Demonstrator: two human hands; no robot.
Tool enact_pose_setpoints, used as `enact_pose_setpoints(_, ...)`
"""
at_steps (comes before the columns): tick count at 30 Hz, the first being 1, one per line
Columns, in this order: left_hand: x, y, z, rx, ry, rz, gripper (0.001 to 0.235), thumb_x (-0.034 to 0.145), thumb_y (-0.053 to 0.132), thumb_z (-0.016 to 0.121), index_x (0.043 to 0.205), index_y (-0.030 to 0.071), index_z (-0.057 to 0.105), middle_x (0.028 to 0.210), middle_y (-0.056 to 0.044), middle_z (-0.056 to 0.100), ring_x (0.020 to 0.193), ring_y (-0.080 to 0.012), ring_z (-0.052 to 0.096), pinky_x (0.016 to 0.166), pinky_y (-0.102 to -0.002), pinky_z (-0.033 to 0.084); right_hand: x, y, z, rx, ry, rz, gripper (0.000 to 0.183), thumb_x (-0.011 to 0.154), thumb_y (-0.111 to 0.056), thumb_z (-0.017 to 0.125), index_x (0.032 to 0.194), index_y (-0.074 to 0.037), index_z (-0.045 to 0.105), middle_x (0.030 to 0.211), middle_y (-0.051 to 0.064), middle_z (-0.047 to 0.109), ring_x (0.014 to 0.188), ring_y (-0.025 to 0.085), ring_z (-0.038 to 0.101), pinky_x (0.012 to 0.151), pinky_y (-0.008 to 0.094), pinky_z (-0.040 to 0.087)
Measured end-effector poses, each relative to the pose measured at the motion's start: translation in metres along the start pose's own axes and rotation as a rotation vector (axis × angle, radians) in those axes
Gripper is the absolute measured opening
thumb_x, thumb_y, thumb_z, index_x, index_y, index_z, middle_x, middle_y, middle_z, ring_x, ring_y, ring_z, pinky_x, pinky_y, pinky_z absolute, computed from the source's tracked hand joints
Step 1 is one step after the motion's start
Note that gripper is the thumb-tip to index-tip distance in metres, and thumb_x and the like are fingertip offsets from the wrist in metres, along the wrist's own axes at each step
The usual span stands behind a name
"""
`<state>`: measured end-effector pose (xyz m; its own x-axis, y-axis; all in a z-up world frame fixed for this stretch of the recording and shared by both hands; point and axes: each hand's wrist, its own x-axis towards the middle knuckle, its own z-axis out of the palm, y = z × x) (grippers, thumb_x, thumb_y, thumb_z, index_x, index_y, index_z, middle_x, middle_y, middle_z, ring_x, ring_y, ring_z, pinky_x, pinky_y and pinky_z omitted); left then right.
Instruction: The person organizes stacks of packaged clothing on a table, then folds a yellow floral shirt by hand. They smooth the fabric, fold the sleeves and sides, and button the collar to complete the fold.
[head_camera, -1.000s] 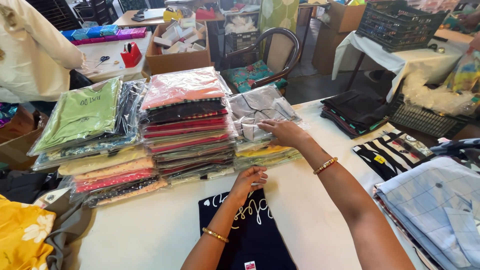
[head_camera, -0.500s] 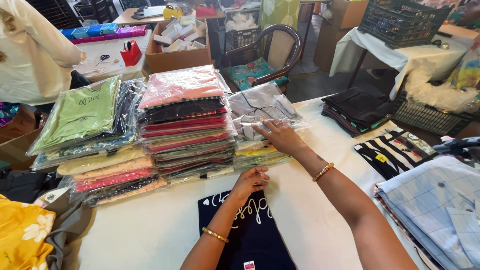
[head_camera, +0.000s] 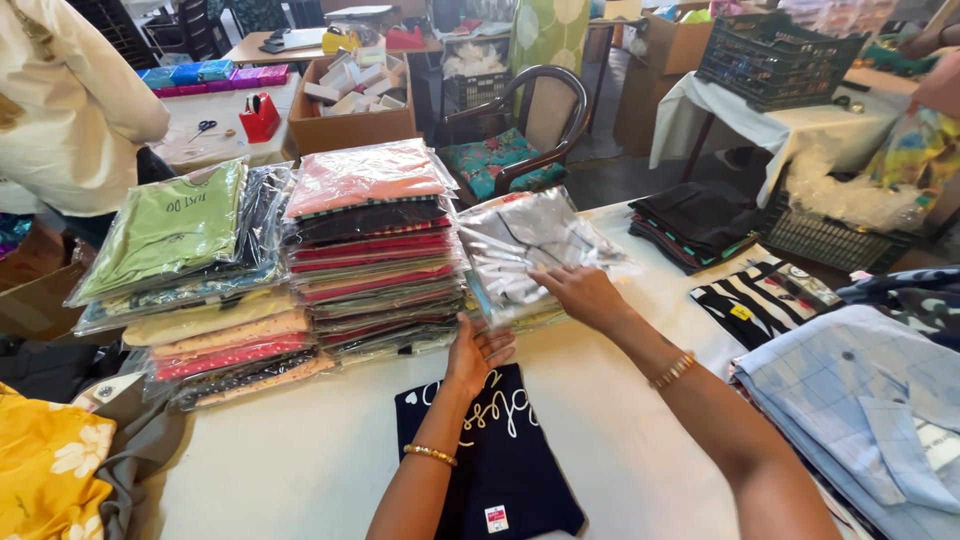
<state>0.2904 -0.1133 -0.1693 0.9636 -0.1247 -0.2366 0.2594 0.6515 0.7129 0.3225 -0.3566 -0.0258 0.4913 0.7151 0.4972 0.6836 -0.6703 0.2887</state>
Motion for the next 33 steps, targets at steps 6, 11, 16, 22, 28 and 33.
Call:
enact_pose_setpoints(6, -0.037, -0.024, 0.015, -0.104, -0.11, -0.053, 0.08, 0.088, 0.077, 0.048, 0.136, 0.013, 0.056, 0.112, -0.01, 0.066, 0.104, -0.0287, 0.065, 0.09, -0.052, 0.054, -0.11, -0.06, -0.054, 0.073, 0.022, -0.026, 0.049, 0.083, -0.006, 0.061, 0.131, -0.015, 0.064, 0.111, 0.001, 0.071, 0.09, 0.019, 0.07, 0.064, 0.037, 0.053)
enact_pose_setpoints(11, -0.09, -0.051, 0.04, -0.021, -0.092, -0.097, 0.056, 0.089, 0.043, 0.067, 0.136, 0.015, 0.054, 0.122, -0.005, 0.067, 0.113, -0.0239, 0.064, 0.1, -0.046, 0.053, -0.185, -0.118, -0.083, 0.231, -0.04, 0.03, 0.047, 0.081, -0.007, 0.063, 0.128, -0.011, 0.067, 0.118, 0.004, 0.071, 0.103, 0.023, 0.07, 0.074, 0.038, 0.056)
enact_pose_setpoints(16, -0.119, -0.063, 0.037, 0.118, -0.002, -0.09, 0.062, 0.083, 0.02, 0.074, 0.138, 0.016, 0.048, 0.119, -0.005, 0.065, 0.11, -0.0238, 0.063, 0.097, -0.047, 0.054, -0.197, -0.135, -0.12, 0.259, -0.036, 0.108, 0.053, 0.079, -0.009, 0.066, 0.132, -0.013, 0.065, 0.127, 0.006, 0.069, 0.116, 0.026, 0.067, 0.094, 0.04, 0.054)
enact_pose_setpoints(22, -0.161, -0.044, 0.045, 0.105, 0.156, -0.015, 0.087, 0.077, 0.012, 0.077, 0.149, 0.023, 0.028, 0.118, -0.01, 0.063, 0.111, -0.0259, 0.061, 0.102, -0.047, 0.05, -0.247, -0.054, -0.081, 0.671, -0.068, 0.861, 0.081, 0.078, -0.05, 0.08, 0.146, -0.016, 0.053, 0.14, 0.013, 0.063, 0.127, 0.029, 0.061, 0.103, 0.042, 0.049)
enact_pose_setpoints(28, -0.171, -0.062, 0.057, 0.156, 0.121, 0.042, 0.084, 0.078, 0.002, 0.079, 0.148, 0.016, 0.036, 0.12, -0.009, 0.063, 0.111, -0.0235, 0.061, 0.101, -0.042, 0.048, -0.245, -0.027, -0.038, 0.92, -0.376, 1.156, 0.091, 0.079, -0.048, 0.077, 0.157, -0.024, 0.039, 0.144, 0.016, 0.057, 0.122, 0.028, 0.062, 0.098, 0.042, 0.051)
enact_pose_setpoints(33, -0.16, -0.067, 0.068, 0.271, 0.13, -0.06, 0.068, 0.08, -0.003, 0.077, 0.139, 0.01, 0.046, 0.119, -0.011, 0.068, 0.101, -0.024, 0.07, 0.085, -0.04, 0.061, -0.234, -0.022, -0.034, 1.303, -0.404, 1.36, 0.091, 0.076, -0.034, 0.081, 0.156, -0.018, 0.04, 0.138, 0.02, 0.06, 0.114, 0.027, 0.064, 0.091, 0.043, 0.053)
